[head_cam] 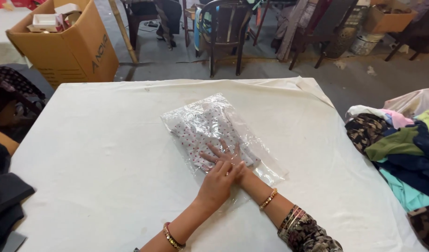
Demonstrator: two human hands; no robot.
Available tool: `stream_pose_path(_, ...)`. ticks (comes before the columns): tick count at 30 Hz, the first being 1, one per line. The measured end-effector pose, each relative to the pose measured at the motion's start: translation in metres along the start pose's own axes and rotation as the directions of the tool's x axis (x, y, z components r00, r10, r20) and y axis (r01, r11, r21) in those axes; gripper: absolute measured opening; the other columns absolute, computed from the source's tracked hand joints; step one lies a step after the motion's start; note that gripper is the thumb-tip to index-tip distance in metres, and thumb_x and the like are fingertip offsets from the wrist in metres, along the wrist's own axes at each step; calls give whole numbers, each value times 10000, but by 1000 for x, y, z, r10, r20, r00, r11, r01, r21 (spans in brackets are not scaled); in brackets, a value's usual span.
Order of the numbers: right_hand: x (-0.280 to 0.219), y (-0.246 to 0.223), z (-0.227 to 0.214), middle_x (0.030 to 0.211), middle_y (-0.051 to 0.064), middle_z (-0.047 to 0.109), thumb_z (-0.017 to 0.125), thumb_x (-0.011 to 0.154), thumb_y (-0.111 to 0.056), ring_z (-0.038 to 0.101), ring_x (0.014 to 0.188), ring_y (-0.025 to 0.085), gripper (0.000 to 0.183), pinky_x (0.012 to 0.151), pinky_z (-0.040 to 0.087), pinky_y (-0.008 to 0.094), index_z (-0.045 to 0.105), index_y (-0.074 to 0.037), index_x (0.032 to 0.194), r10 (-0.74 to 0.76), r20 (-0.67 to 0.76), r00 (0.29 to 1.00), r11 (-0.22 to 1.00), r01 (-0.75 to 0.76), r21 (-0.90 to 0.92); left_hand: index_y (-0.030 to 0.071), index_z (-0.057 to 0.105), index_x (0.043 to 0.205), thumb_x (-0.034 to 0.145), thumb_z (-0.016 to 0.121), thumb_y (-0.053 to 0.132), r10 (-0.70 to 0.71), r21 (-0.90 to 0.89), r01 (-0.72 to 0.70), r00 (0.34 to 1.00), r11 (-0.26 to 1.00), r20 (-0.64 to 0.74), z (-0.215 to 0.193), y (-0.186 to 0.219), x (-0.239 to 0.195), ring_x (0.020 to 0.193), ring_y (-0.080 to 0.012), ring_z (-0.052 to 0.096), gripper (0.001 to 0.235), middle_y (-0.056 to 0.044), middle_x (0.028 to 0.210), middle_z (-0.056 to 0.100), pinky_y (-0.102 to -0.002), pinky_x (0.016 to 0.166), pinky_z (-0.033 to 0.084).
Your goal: The person folds a pair of white pants with red polka dots on a white table, then places the folded pants into a clear plastic bag. The person smooths the fabric and folds it into a compact rectangle before packaging it.
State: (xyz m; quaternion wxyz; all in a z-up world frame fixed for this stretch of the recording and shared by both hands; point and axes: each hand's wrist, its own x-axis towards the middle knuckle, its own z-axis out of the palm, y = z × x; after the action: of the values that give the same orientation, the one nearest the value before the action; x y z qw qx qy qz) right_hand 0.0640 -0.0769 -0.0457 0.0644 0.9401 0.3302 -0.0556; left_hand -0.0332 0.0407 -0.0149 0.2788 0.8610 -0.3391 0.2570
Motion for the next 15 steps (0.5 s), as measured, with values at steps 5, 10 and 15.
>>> stream_pose_path(5, 23, 5, 15, 1714, -41, 89, 445, 958, -657, 44, 1540, 479, 690, 1048, 69, 875, 206, -477, 1580, 71, -56, 996, 994, -66, 89, 61, 602, 1376, 802, 596, -44, 29, -39, -29, 1000, 999, -9, -1, 4, 2, 973, -313, 575, 583, -127, 1041, 579, -412, 867, 514)
stream_pose_path(10, 88, 36, 71, 1590, -166, 137, 397, 1010, -707, 149, 1362, 323, 645, 1013, 65, 711, 211, -421, 1558, -120, -524, 843, 970, -14, -244, 87, 663, 1304, 805, 597, -41, 5, -67, -11, 996, 998, -94, -9, 8, 3, 953, -305, 593, 519, -110, 1051, 616, -415, 843, 521)
stream_pose_path(15, 94, -24, -4, 1709, 49, 117, 509, 933, -619, 181, 1523, 430, 796, 1128, 29, 792, 198, -340, 1610, 62, -95, 994, 962, -34, 269, 82, 677, 1217, 891, 649, 18, 3, -128, -20, 991, 992, -134, -11, 12, 5, 970, -299, 598, 334, -112, 1062, 620, -409, 844, 519)
